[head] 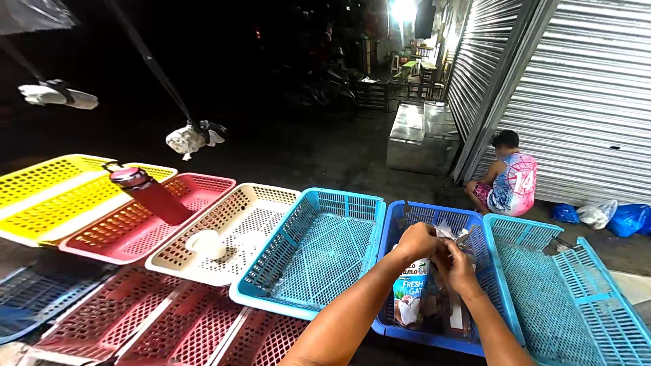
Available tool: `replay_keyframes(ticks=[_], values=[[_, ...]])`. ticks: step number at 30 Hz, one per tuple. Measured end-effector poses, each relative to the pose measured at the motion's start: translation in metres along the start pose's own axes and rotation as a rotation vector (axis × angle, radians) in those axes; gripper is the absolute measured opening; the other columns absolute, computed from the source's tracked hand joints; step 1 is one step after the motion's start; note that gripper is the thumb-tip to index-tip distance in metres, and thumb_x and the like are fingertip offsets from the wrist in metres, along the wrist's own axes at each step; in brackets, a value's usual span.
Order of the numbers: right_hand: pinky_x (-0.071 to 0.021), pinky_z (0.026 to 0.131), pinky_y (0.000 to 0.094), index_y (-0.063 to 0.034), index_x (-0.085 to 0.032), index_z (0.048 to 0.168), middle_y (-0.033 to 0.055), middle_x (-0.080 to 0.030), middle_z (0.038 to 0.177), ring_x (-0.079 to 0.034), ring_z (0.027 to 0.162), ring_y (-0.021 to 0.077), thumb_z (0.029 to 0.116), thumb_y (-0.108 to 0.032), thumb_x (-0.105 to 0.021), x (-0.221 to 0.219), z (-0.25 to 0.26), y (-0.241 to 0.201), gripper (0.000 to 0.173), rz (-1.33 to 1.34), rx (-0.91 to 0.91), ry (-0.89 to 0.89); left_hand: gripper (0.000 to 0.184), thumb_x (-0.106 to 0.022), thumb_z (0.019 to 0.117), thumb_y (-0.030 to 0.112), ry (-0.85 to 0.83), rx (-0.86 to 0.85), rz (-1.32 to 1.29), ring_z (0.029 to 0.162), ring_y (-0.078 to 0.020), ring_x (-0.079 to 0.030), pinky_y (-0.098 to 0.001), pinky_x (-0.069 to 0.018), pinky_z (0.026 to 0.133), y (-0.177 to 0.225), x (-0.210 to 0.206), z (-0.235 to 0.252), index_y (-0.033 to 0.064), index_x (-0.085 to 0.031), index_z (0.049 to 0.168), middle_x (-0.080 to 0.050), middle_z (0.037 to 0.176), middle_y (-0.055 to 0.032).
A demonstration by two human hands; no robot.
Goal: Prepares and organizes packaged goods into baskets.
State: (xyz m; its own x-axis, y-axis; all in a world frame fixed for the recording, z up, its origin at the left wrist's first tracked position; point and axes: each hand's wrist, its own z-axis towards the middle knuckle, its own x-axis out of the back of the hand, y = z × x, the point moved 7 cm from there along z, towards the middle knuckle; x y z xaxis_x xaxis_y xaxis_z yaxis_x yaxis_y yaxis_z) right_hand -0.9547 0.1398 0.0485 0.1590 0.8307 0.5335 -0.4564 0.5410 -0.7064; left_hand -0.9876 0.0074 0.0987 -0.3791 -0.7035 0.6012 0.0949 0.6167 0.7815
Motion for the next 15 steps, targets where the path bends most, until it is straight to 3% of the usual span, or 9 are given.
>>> replay_keyframes(ticks=[5, 8, 10, 15], values=[[-0.0594, 0.092, 0.0417, 0.0019, -0.07, 0.121, 0.013, -0.075, 0.104, -0.073, 0.097, 0.021, 0.0974, -0.02, -0.065, -0.005, -0.004, 0.008, 0.032, -0.046, 0.005, 0.034, 0.016, -0.063, 0.0936, 0.019, 0.05, 0.062, -0.176, 0.082, -0.0194, -0.06, -0.0453, -0.0485, 0.077, -0.009, -0.002, 0.006, 0.0048, -0.07, 0.092, -0.065, 0.086, -0.0068], [-0.058, 0.092, 0.0516, 0.0043, -0.071, 0.12, 0.0174, -0.076, 0.102, -0.074, 0.097, 0.0303, 0.0971, -0.019, -0.063, -0.007, -0.006, 0.007, 0.033, -0.116, 0.019, 0.073, 0.016, -0.062, 0.093, 0.019, 0.055, 0.105, -0.163, 0.083, -0.0206, -0.061, -0.0469, -0.0488, 0.077, -0.009, -0.003, 0.008, 0.0052, -0.07, 0.093, -0.065, 0.088, -0.0074], [-0.0579, 0.092, 0.0533, 0.0035, -0.07, 0.12, 0.0184, -0.075, 0.105, -0.074, 0.098, 0.0328, 0.0996, -0.02, -0.061, -0.009, -0.008, 0.002, 0.033, -0.154, -0.016, 0.064, 0.017, -0.062, 0.0922, 0.02, 0.06, 0.123, -0.131, 0.083, -0.0212, -0.063, -0.048, -0.0496, 0.078, -0.008, -0.001, 0.011, 0.0053, -0.07, 0.092, -0.067, 0.088, -0.0078], [-0.0564, 0.092, 0.0548, 0.0012, -0.072, 0.118, 0.0193, -0.075, 0.106, -0.072, 0.102, 0.0357, 0.1022, -0.04, -0.054, -0.012, -0.01, -0.01, 0.047, -0.258, -0.081, 0.121, 0.024, -0.06, 0.0944, 0.026, -0.006, 0.179, 0.069, 0.093, -0.0278, -0.066, -0.0551, -0.0508, 0.083, 0.003, 0.004, 0.01, 0.005, -0.072, 0.099, -0.07, 0.097, -0.0127]])
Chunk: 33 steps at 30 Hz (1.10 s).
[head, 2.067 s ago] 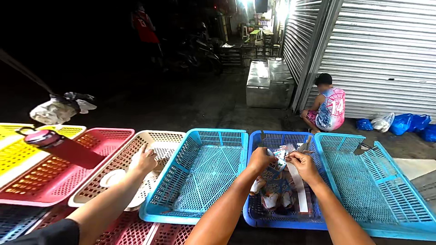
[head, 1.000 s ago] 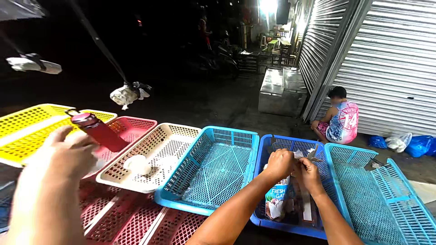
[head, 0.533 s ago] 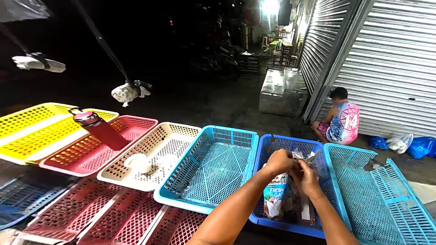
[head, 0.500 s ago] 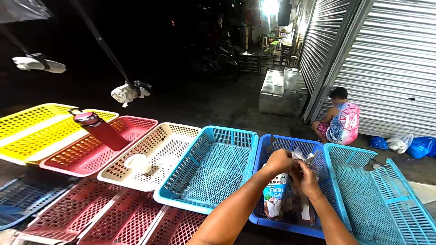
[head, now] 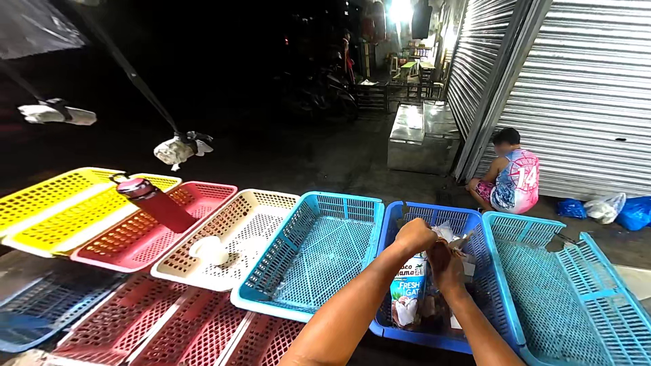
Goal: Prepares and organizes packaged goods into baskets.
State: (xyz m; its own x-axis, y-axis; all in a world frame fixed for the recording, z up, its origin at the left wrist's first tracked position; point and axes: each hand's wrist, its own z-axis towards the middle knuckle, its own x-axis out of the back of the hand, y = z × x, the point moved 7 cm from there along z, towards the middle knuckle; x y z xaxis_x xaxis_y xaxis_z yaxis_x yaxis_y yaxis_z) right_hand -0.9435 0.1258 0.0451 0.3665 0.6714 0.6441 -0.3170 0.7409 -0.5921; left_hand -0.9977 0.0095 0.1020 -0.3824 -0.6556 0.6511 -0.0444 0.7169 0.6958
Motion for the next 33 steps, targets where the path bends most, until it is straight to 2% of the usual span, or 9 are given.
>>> replay_keyframes(ticks=[2, 6, 8, 12, 17, 23, 28, 31, 33], values=[[-0.0575, 0.088, 0.054, -0.002, -0.073, 0.114, 0.0169, -0.074, 0.101, -0.072, 0.097, 0.0333, 0.1015, -0.045, -0.054, 0.0, 0.003, -0.002, 0.049, -0.014, -0.058, 0.018, 0.029, -0.057, 0.0975, 0.028, -0.04, -0.006, 0.165, 0.102, -0.034, -0.067, -0.0608, -0.0507, 0.086, 0.011, 0.003, -0.007, 0.0033, -0.071, 0.104, -0.07, 0.104, -0.0176], [-0.0578, 0.083, 0.0556, -0.0024, -0.074, 0.109, 0.0173, -0.074, 0.099, -0.073, 0.094, 0.0341, 0.1025, -0.039, -0.054, 0.0, 0.006, -0.009, 0.042, -0.012, -0.077, 0.009, 0.031, -0.054, 0.0988, 0.027, -0.054, -0.044, 0.348, 0.108, -0.039, -0.065, -0.0645, -0.0493, 0.087, 0.02, 0.008, -0.009, 0.0019, -0.07, 0.107, -0.069, 0.109, -0.0211], [-0.0592, 0.082, 0.0515, -0.0033, -0.075, 0.104, 0.015, -0.074, 0.097, -0.073, 0.093, 0.0304, 0.1021, -0.035, -0.055, 0.0, 0.007, -0.01, 0.038, -0.001, -0.004, 0.054, 0.031, -0.053, 0.0991, 0.027, -0.058, -0.057, 0.335, 0.107, -0.0384, -0.065, -0.0637, -0.0493, 0.086, 0.018, 0.007, -0.006, 0.0013, -0.07, 0.105, -0.068, 0.108, -0.021], [-0.0592, 0.087, 0.0472, 0.0005, -0.075, 0.105, 0.0157, -0.075, 0.098, -0.074, 0.095, 0.0278, 0.1021, -0.025, -0.055, 0.0, 0.007, -0.012, 0.033, 0.063, 0.036, 0.06, 0.031, -0.053, 0.1007, 0.027, -0.058, -0.047, 0.251, 0.104, -0.0362, -0.065, -0.061, -0.0491, 0.087, 0.015, 0.005, -0.005, 0.0006, -0.07, 0.103, -0.068, 0.105, -0.0203], [-0.059, 0.086, 0.0452, 0.0013, -0.074, 0.105, 0.0153, -0.074, 0.096, -0.073, 0.093, 0.0266, 0.1039, -0.025, -0.051, -0.002, 0.01, -0.008, 0.035, 0.076, 0.041, 0.015, 0.031, -0.053, 0.1013, 0.027, -0.047, -0.056, 0.213, 0.101, -0.0351, -0.065, -0.0597, -0.049, 0.086, 0.015, 0.003, -0.004, 0.0002, -0.069, 0.099, -0.068, 0.102, -0.0195], [-0.0595, 0.083, 0.0425, 0.001, -0.073, 0.1, 0.0144, -0.072, 0.091, -0.072, 0.088, 0.0253, 0.1032, -0.022, -0.051, -0.002, 0.011, -0.008, 0.032, 0.071, 0.095, 0.018, 0.03, -0.053, 0.1009, 0.026, -0.038, -0.05, 0.166, 0.096, -0.033, -0.065, -0.058, -0.0487, 0.083, 0.013, 0.0, -0.005, 0.0003, -0.068, 0.094, -0.067, 0.097, -0.0182], [-0.0603, 0.085, 0.0426, 0.0012, -0.074, 0.103, 0.0149, -0.074, 0.095, -0.073, 0.091, 0.0264, 0.1024, -0.02, -0.053, -0.003, 0.009, -0.01, 0.029, 0.049, 0.145, 0.037, 0.029, -0.053, 0.1005, 0.025, -0.018, -0.017, 0.114, 0.094, -0.0321, -0.064, -0.057, -0.0488, 0.082, 0.008, -0.002, -0.006, 0.0008, -0.067, 0.094, -0.066, 0.096, -0.0173], [-0.06, 0.085, 0.0427, 0.0001, -0.073, 0.105, 0.0134, -0.074, 0.095, -0.073, 0.091, 0.0251, 0.102, -0.025, -0.055, -0.005, 0.01, -0.008, 0.031, 0.08, 0.124, 0.012, 0.029, -0.053, 0.101, 0.026, -0.016, -0.01, 0.095, 0.093, -0.0314, -0.064, -0.0563, -0.0489, 0.082, 0.006, -0.002, -0.007, 0.0014, -0.068, 0.095, -0.066, 0.096, -0.0167], [-0.0572, 0.094, 0.0424, 0.001, -0.071, 0.114, 0.0142, -0.073, 0.105, -0.071, 0.101, 0.026, 0.1009, -0.03, -0.06, -0.008, 0.007, -0.004, 0.036, 0.125, 0.14, -0.065, 0.03, -0.053, 0.1011, 0.026, -0.019, -0.019, 0.086, 0.092, -0.0309, -0.064, -0.056, -0.0493, 0.082, 0.003, -0.001, -0.006, 0.0013, -0.068, 0.095, -0.067, 0.095, -0.0163]])
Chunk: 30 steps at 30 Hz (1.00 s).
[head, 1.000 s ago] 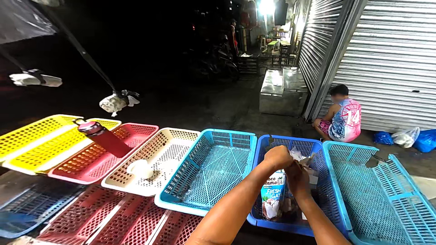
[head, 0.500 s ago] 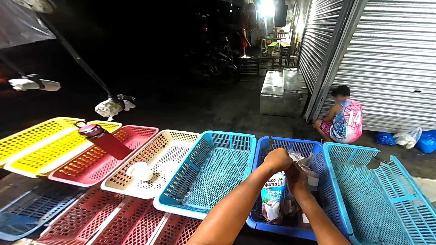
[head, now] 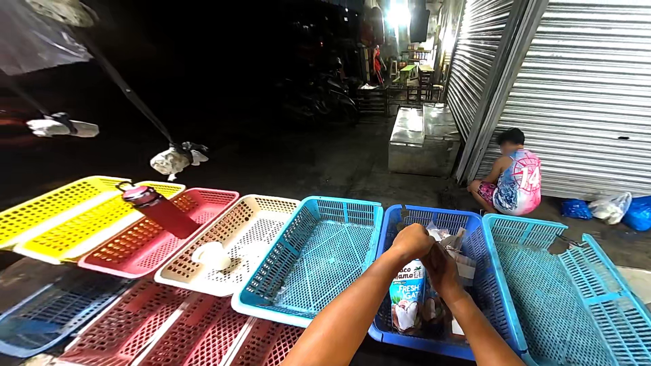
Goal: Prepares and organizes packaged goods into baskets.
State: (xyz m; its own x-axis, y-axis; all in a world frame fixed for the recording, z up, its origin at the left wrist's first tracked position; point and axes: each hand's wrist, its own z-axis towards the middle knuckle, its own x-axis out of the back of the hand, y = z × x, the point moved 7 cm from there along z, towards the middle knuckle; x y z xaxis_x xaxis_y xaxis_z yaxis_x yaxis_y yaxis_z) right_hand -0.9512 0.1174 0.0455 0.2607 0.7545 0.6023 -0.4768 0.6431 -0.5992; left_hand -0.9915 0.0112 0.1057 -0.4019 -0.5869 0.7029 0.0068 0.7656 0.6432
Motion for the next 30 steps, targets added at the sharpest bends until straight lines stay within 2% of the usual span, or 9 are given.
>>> replay_keyframes(ticks=[2, 4, 8, 11, 13, 16, 21, 27, 30], values=[[-0.0518, 0.104, 0.0457, 0.0059, -0.068, 0.121, 0.0194, -0.071, 0.117, -0.067, 0.115, 0.0331, 0.1001, -0.029, -0.059, -0.004, -0.007, 0.003, 0.041, -0.021, 0.077, -0.03, 0.029, -0.054, 0.1006, 0.025, 0.002, -0.019, -0.015, 0.089, -0.0306, -0.063, -0.0555, -0.0485, 0.08, -0.002, 0.0, 0.0, 0.0012, -0.068, 0.093, -0.065, 0.092, -0.0157], [-0.0503, 0.106, 0.0506, 0.0099, -0.065, 0.126, 0.0238, -0.07, 0.121, -0.066, 0.116, 0.0398, 0.1011, -0.021, -0.057, -0.003, -0.015, 0.002, 0.041, -0.093, 0.13, 0.008, 0.029, -0.054, 0.1012, 0.025, -0.006, -0.032, -0.023, 0.089, -0.0301, -0.062, -0.0553, -0.0483, 0.08, -0.003, 0.0, -0.002, 0.0008, -0.068, 0.094, -0.065, 0.092, -0.0156], [-0.0555, 0.096, 0.0516, 0.0016, -0.072, 0.118, 0.0185, -0.073, 0.112, -0.07, 0.106, 0.0368, 0.1016, -0.017, -0.052, 0.001, -0.021, 0.0, 0.032, -0.244, 0.088, 0.103, 0.029, -0.052, 0.1016, 0.026, -0.017, -0.024, -0.018, 0.09, -0.0284, -0.063, -0.0538, -0.0487, 0.081, -0.001, -0.003, -0.005, 0.0019, -0.068, 0.097, -0.066, 0.094, -0.0144], [-0.0587, 0.088, 0.0534, -0.0014, -0.073, 0.117, 0.0195, -0.074, 0.109, -0.072, 0.102, 0.0377, 0.1055, -0.024, -0.05, -0.003, -0.019, 0.01, 0.034, -0.236, -0.035, -0.006, 0.029, -0.051, 0.1026, 0.025, -0.021, -0.017, -0.015, 0.091, -0.0284, -0.063, -0.0535, -0.0484, 0.082, 0.001, -0.005, -0.007, 0.0018, -0.068, 0.098, -0.065, 0.094, -0.0147], [-0.0599, 0.078, 0.0564, -0.0006, -0.074, 0.113, 0.02, -0.075, 0.097, -0.074, 0.089, 0.0392, 0.1043, -0.023, -0.052, -0.004, -0.017, 0.016, 0.033, -0.209, -0.014, -0.007, 0.029, -0.051, 0.1032, 0.025, -0.011, -0.023, -0.023, 0.089, -0.028, -0.062, -0.053, -0.0479, 0.081, 0.001, -0.006, -0.008, 0.0018, -0.067, 0.096, -0.064, 0.093, -0.0144], [-0.0588, 0.073, 0.059, -0.002, -0.076, 0.112, 0.0189, -0.075, 0.086, -0.074, 0.08, 0.0398, 0.1035, -0.024, -0.054, -0.006, -0.014, 0.021, 0.032, -0.165, 0.021, -0.032, 0.03, -0.049, 0.1047, 0.025, -0.002, -0.046, -0.011, 0.087, -0.0281, -0.061, -0.052, -0.0475, 0.08, 0.001, -0.006, -0.012, 0.0013, -0.066, 0.094, -0.062, 0.091, -0.0141], [-0.0573, 0.063, 0.0571, -0.0014, -0.077, 0.099, 0.0159, -0.072, 0.074, -0.072, 0.069, 0.0353, 0.1007, -0.022, -0.055, -0.005, -0.016, 0.026, 0.03, -0.075, 0.133, 0.0, 0.032, -0.049, 0.1053, 0.025, 0.014, -0.083, 0.018, 0.085, -0.0282, -0.06, -0.0515, -0.0472, 0.079, 0.006, -0.009, -0.022, 0.0003, -0.065, 0.093, -0.062, 0.089, -0.0144], [-0.0546, 0.085, 0.0633, 0.0099, -0.073, 0.101, 0.0272, -0.073, 0.099, -0.072, 0.093, 0.0427, 0.0993, -0.007, -0.056, 0.021, -0.002, -0.004, 0.025, 0.034, 0.127, -0.01, 0.032, -0.055, 0.1041, 0.023, 0.139, -0.141, -0.086, 0.101, -0.0383, -0.067, -0.0611, -0.0507, 0.09, 0.028, 0.011, -0.034, -0.006, -0.069, 0.105, -0.069, 0.104, -0.0244], [-0.0564, 0.088, 0.0464, 0.0155, -0.07, 0.101, 0.0272, -0.071, 0.095, -0.071, 0.09, 0.0296, 0.1009, -0.008, -0.054, 0.052, 0.019, -0.032, 0.028, 0.154, 0.168, 0.041, 0.032, -0.054, 0.1049, 0.021, 0.204, -0.253, -0.109, 0.099, -0.0371, -0.067, -0.0596, -0.0517, 0.087, 0.064, 0.041, -0.056, -0.0066, -0.07, 0.1, -0.069, 0.099, -0.0233]])
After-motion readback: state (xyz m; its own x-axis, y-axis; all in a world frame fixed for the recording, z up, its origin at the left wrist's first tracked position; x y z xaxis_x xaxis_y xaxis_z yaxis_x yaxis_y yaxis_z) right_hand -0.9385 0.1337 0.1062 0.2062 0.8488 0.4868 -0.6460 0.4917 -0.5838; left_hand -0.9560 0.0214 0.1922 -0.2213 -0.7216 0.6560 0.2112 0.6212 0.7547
